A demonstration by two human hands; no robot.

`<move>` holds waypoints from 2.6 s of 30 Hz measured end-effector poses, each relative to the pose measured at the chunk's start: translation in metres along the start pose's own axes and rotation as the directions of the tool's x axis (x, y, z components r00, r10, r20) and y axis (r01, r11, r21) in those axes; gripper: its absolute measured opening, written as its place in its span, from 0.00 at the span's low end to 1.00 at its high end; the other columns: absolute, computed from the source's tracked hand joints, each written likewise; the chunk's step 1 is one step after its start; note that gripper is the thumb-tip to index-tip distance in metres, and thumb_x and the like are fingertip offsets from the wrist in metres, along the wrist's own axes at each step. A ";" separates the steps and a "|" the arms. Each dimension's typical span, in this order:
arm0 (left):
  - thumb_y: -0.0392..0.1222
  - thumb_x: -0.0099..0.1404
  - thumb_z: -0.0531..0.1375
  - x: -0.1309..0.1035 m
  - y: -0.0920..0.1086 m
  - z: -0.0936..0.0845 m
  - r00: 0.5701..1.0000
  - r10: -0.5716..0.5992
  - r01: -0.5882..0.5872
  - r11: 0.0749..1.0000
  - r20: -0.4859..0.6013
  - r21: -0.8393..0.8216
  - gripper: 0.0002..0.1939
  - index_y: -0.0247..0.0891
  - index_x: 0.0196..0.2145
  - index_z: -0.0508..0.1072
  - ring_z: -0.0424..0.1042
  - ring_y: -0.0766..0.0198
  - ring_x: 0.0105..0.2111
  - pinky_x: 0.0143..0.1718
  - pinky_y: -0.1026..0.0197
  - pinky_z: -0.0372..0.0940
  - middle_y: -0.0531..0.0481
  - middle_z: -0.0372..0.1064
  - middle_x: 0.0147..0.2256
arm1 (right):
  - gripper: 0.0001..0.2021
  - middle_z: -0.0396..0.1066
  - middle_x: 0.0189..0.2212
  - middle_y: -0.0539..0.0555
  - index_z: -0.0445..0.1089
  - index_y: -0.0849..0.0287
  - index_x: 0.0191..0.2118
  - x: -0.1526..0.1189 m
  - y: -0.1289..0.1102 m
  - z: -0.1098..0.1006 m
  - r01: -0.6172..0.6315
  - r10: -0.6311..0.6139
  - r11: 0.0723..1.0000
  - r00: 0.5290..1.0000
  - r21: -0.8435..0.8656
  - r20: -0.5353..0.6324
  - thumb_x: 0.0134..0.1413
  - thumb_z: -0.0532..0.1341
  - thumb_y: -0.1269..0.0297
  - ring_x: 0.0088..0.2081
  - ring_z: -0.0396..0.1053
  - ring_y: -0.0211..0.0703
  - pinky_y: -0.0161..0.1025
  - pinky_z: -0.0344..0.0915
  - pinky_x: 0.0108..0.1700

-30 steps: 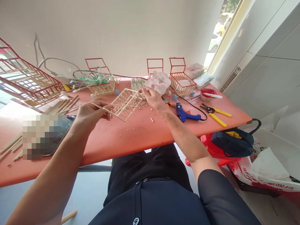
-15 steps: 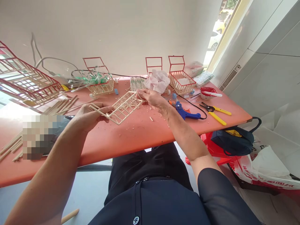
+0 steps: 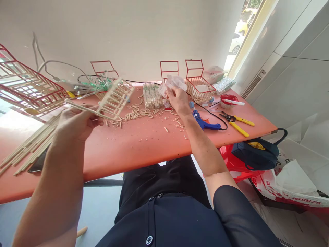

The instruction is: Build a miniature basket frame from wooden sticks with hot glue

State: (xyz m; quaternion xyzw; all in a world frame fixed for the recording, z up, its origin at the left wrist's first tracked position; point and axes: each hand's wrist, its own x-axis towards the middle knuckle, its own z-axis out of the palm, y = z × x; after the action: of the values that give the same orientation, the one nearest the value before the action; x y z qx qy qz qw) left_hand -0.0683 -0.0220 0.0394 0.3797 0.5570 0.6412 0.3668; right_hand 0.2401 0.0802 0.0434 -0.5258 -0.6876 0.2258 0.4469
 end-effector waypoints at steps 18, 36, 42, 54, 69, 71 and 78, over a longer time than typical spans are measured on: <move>0.45 0.47 0.71 -0.014 -0.009 0.025 0.996 0.067 -0.070 0.996 0.057 0.053 0.12 0.34 0.26 0.77 0.67 0.70 0.18 0.20 0.67 0.69 0.53 0.70 0.21 | 0.17 0.85 0.47 0.55 0.81 0.57 0.42 -0.033 -0.025 0.034 -0.418 -0.008 0.749 0.771 0.514 0.637 0.62 0.73 0.47 0.40 0.81 0.35 0.25 0.66 0.30; 0.65 0.68 0.67 0.003 -0.005 0.001 0.969 -0.094 0.128 0.982 0.229 -0.142 0.26 0.34 0.36 0.80 0.77 0.65 0.30 0.27 0.66 0.73 0.44 0.79 0.34 | 0.16 0.72 0.29 0.45 0.70 0.57 0.31 -0.045 -0.041 0.029 -0.575 -0.065 0.509 0.716 0.641 0.695 0.59 0.76 0.58 0.30 0.69 0.30 0.28 0.69 0.34; 0.45 0.66 0.71 -0.009 -0.017 0.019 0.844 -0.272 0.353 0.930 0.463 -0.097 0.12 0.34 0.42 0.82 0.77 0.63 0.29 0.31 0.62 0.75 0.42 0.81 0.37 | 0.17 0.65 0.26 0.45 0.67 0.57 0.30 -0.052 -0.057 0.030 -0.636 -0.020 0.467 0.687 0.614 0.727 0.72 0.65 0.61 0.27 0.66 0.31 0.29 0.71 0.37; 0.37 0.59 0.76 -0.006 -0.019 0.020 0.867 -0.223 0.342 0.916 0.445 -0.208 0.10 0.33 0.31 0.79 0.64 0.74 0.21 0.19 0.72 0.59 0.53 0.68 0.25 | 0.15 0.76 0.30 0.50 0.73 0.59 0.40 -0.049 -0.038 0.037 -0.692 0.143 0.571 0.613 0.441 0.777 0.79 0.53 0.63 0.31 0.76 0.36 0.33 0.74 0.38; 0.36 0.56 0.70 -0.012 -0.022 0.023 0.897 -0.215 0.163 0.973 0.388 0.162 0.29 0.35 0.56 0.73 0.74 0.64 0.22 0.25 0.61 0.73 0.48 0.79 0.31 | 0.12 0.77 0.24 0.50 0.72 0.60 0.32 -0.041 -0.022 0.038 -0.412 0.198 0.903 0.656 0.125 0.729 0.71 0.66 0.67 0.24 0.74 0.35 0.29 0.67 0.24; 0.39 0.55 0.70 -0.012 -0.024 0.023 0.899 -0.173 0.085 0.970 0.403 0.226 0.24 0.34 0.50 0.78 0.74 0.63 0.23 0.25 0.61 0.71 0.48 0.78 0.30 | 0.14 0.78 0.24 0.51 0.73 0.61 0.28 -0.038 -0.021 0.035 -0.299 0.153 0.952 0.650 0.066 0.744 0.67 0.69 0.68 0.24 0.73 0.34 0.28 0.66 0.25; 0.45 0.60 0.66 -0.011 -0.029 0.025 0.901 -0.011 -0.289 0.728 0.433 0.621 0.12 0.39 0.37 0.87 0.70 0.60 0.23 0.29 0.61 0.62 0.52 0.72 0.21 | 0.18 0.78 0.22 0.51 0.73 0.58 0.23 -0.027 -0.016 0.021 -0.019 0.149 0.976 0.787 -0.219 0.598 0.67 0.65 0.71 0.24 0.73 0.37 0.34 0.65 0.32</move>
State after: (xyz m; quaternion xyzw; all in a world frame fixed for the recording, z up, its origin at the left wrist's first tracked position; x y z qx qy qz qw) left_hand -0.0391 -0.0179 0.0124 0.6525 0.6302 0.3293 0.2622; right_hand 0.2147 0.0527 0.0352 -0.4972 -0.7900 0.3326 0.1348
